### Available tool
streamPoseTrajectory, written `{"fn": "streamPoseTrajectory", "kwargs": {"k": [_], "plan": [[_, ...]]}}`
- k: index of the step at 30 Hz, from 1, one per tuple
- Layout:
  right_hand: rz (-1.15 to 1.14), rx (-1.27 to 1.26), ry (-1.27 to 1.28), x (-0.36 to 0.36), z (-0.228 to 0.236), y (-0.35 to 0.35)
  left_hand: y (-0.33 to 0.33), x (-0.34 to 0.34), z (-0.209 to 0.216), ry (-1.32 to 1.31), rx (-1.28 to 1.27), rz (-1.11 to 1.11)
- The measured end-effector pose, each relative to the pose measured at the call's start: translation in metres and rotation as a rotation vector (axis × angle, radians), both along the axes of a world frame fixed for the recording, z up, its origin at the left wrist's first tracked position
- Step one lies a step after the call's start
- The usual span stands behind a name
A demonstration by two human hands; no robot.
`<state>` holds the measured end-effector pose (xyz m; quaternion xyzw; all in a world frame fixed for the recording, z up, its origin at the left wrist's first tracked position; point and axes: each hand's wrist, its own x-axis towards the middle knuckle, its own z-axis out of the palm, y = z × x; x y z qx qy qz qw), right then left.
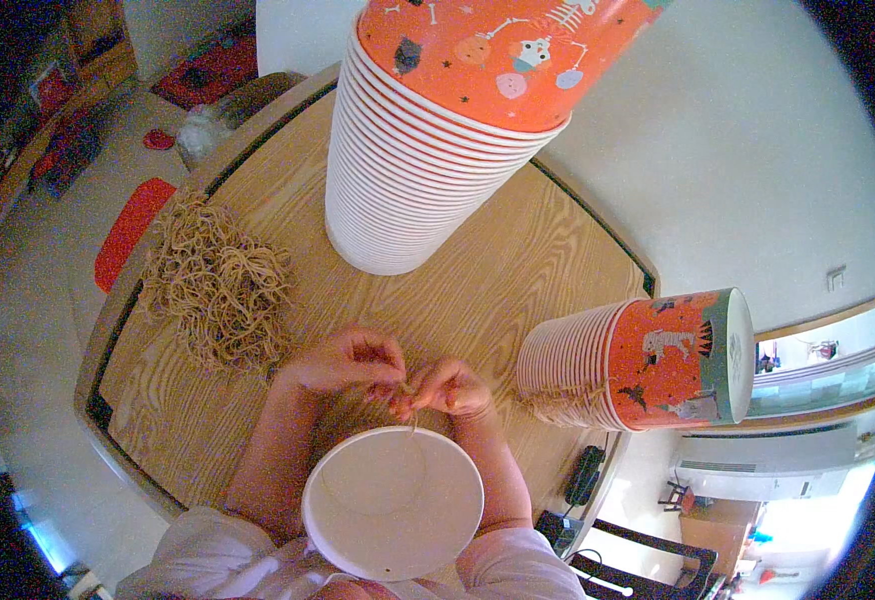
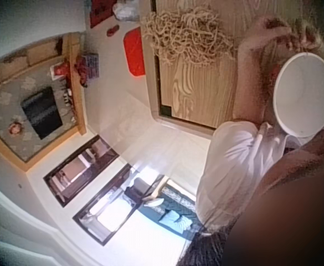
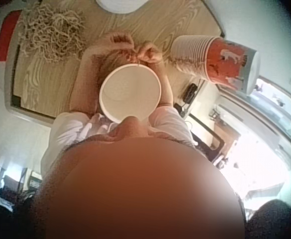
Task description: Wrapping rubber bands around the rim of paper cups and stacking them.
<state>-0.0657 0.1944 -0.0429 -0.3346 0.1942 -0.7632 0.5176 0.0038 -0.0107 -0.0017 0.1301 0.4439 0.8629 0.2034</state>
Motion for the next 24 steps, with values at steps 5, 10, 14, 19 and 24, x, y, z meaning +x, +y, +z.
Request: {"fn": "streamPoseTrajectory", "kwargs": {"k": [5,10,14,19,24], "plan": [[0.017,0.001,0.021,-0.001,-0.004,0.002,0.001,-0.001,-0.002,-0.012,0.047,0.037],[-0.024,-0.004,0.025,0.006,0.004,-0.007,0.001,0.000,-0.001,-0.059,0.046,0.055],[0.002,0.021,0.043,0.003,0.008,-0.007,0.002,0.000,0.002,-0.097,0.021,0.073],[-0.004,0.015,-0.017,0.004,0.004,-0.002,0.001,0.001,0.001,-0.176,0.076,0.147],[0.006,-0.012,-0.042,0.004,0.002,-0.001,0.000,-0.001,0.002,-0.210,0.119,0.180]]}}
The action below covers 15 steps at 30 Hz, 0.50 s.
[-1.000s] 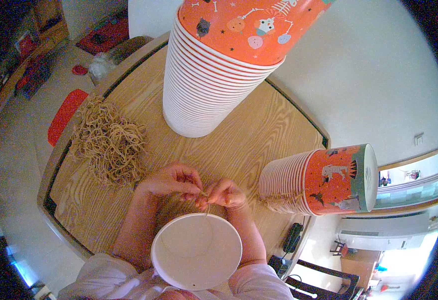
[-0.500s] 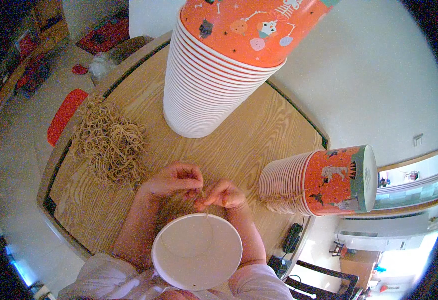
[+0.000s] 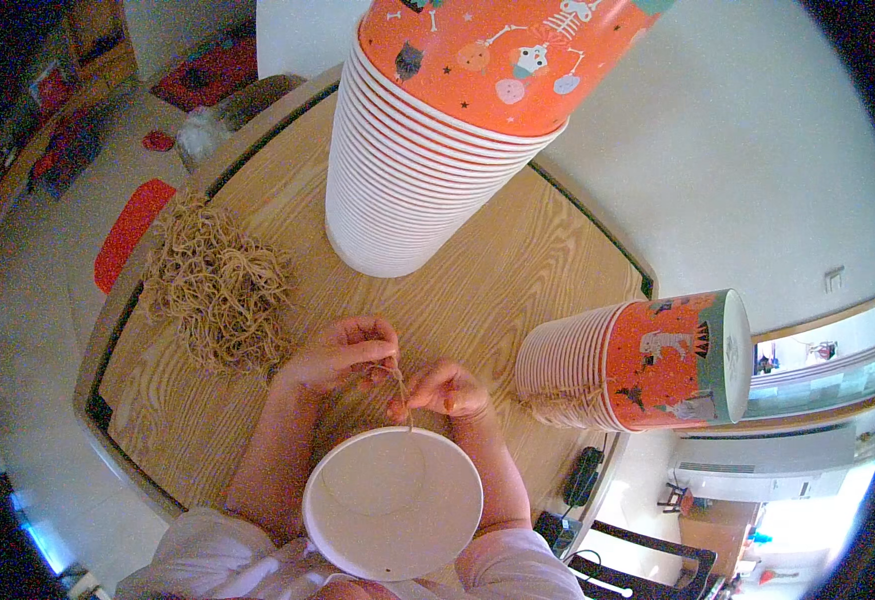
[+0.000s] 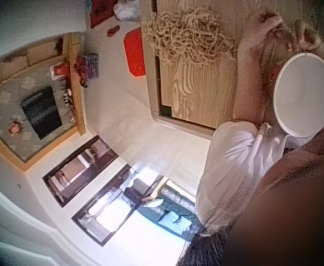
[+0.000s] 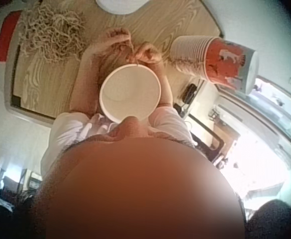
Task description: Wrapping rubber bands around the rim of paper cups and stacking them.
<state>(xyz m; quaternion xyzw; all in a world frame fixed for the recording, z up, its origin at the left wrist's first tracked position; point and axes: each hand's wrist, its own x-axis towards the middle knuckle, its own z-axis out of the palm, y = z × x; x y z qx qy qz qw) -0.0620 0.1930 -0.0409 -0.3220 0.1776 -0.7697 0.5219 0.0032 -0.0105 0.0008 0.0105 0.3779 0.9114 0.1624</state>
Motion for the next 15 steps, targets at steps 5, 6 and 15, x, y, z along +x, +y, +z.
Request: {"fn": "streamPoseTrajectory", "kwargs": {"k": [5,6,15], "plan": [[0.015,0.038,-0.069,0.005,0.008,0.000,-0.001,0.001,0.002,0.002,-0.011,-0.004],[0.029,0.016,-0.071,0.006,0.010,-0.004,-0.001,0.001,0.002,0.002,-0.011,-0.004],[0.065,-0.001,0.007,-0.003,0.001,0.002,0.003,-0.003,0.000,-0.029,-0.093,-0.061]]}}
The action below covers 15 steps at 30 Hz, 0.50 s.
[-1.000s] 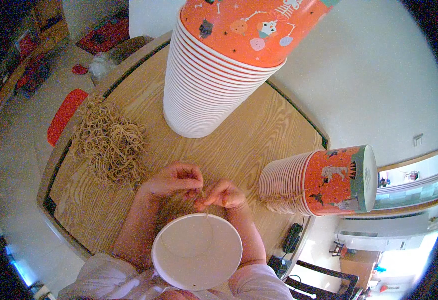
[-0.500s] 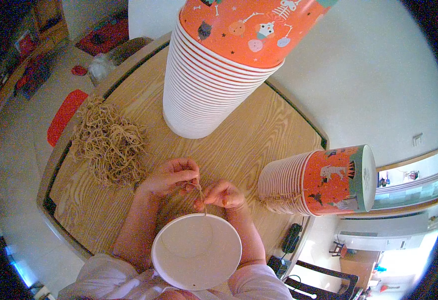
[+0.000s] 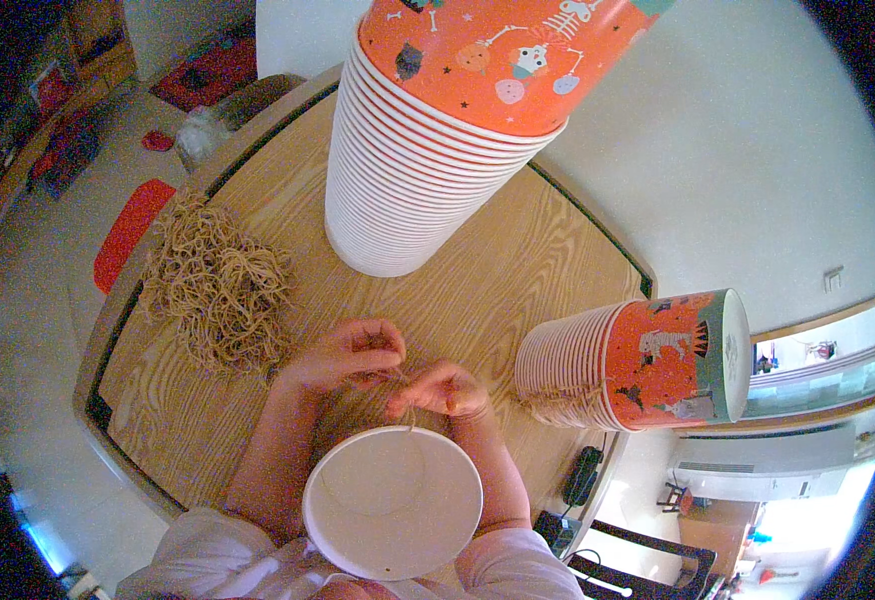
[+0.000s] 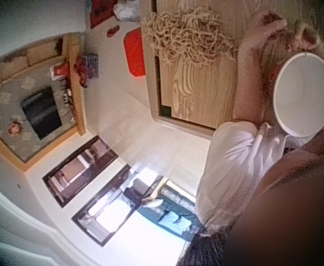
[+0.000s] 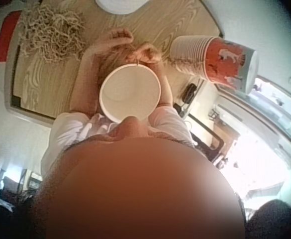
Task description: Wrapping rubber bands around the rim of paper cups and stacking them.
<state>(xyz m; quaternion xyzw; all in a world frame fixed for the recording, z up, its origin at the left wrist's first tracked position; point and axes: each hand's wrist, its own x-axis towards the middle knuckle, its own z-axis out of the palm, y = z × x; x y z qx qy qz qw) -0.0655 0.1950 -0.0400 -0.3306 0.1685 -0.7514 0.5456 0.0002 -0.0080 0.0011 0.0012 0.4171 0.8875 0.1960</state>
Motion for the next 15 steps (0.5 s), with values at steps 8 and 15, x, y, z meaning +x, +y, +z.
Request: {"fn": "streamPoseTrajectory", "kwargs": {"k": [8,15], "plan": [[0.022,-0.035,-0.063,0.004,-0.005,-0.002,-0.002,0.003,-0.010,0.414,-0.049,-0.165],[-0.098,0.189,0.110,0.005,0.005,0.004,0.000,0.001,-0.001,0.346,-0.070,-0.219]]}}
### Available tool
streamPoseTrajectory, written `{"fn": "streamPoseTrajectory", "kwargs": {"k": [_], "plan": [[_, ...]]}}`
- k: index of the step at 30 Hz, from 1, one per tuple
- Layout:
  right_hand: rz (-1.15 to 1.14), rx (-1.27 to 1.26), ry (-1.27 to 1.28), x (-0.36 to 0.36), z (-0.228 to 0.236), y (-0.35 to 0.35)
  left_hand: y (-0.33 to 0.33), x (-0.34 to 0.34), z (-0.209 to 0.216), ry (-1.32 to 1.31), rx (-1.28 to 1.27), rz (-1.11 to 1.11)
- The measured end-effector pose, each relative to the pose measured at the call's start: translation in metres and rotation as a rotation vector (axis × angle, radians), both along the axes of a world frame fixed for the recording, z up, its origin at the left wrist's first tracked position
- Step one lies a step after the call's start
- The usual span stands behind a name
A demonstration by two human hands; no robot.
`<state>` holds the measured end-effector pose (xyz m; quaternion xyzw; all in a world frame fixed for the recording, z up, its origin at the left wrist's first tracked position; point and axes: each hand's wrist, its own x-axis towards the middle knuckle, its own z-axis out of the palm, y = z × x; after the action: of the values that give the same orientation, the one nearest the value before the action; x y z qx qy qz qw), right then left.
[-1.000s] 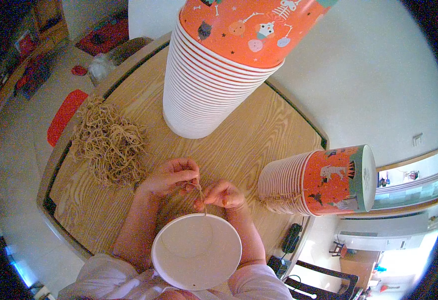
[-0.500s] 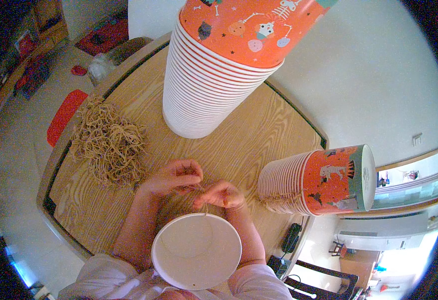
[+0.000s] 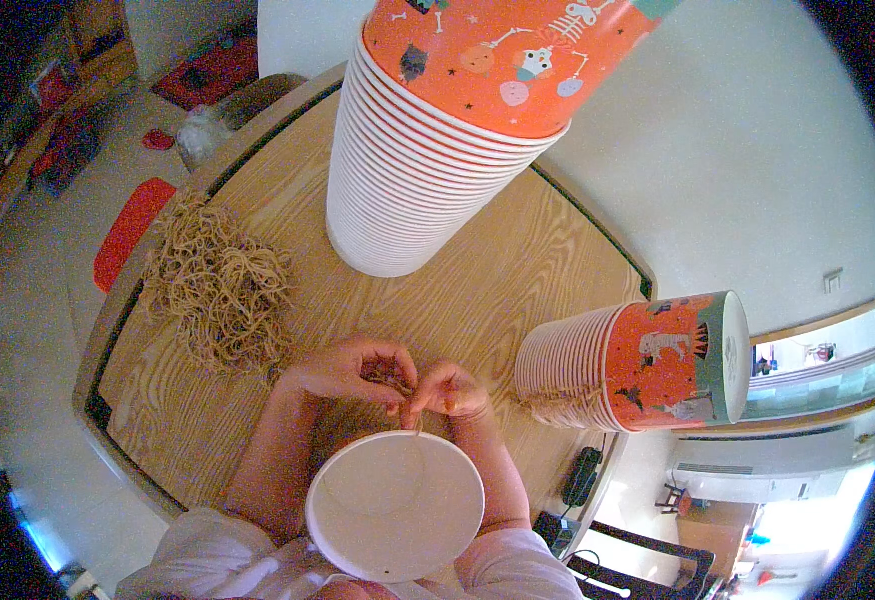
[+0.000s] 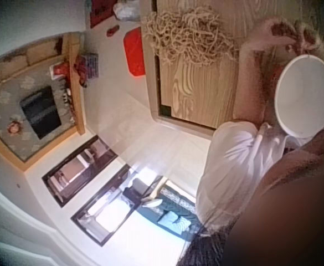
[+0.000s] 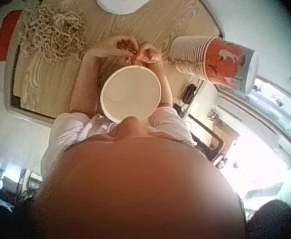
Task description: Wrapping rubber bands around the rim of paper cups and stacking them.
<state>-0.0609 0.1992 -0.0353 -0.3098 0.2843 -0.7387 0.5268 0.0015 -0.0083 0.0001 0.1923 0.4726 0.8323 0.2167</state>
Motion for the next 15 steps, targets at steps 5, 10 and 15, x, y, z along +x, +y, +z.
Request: {"fn": "streamPoseTrajectory", "kwargs": {"k": [5,10,15], "plan": [[0.056,-0.111,-0.070,-0.002,-0.005,-0.001,0.002,-0.001,-0.007,0.006,-0.038,0.008],[0.048,-0.126,-0.077,-0.003,-0.006,-0.003,0.001,0.001,-0.002,-0.026,0.028,0.034],[-0.027,0.021,-0.001,0.000,0.002,-0.001,0.001,0.000,-0.001,0.025,-0.031,0.032]]}}
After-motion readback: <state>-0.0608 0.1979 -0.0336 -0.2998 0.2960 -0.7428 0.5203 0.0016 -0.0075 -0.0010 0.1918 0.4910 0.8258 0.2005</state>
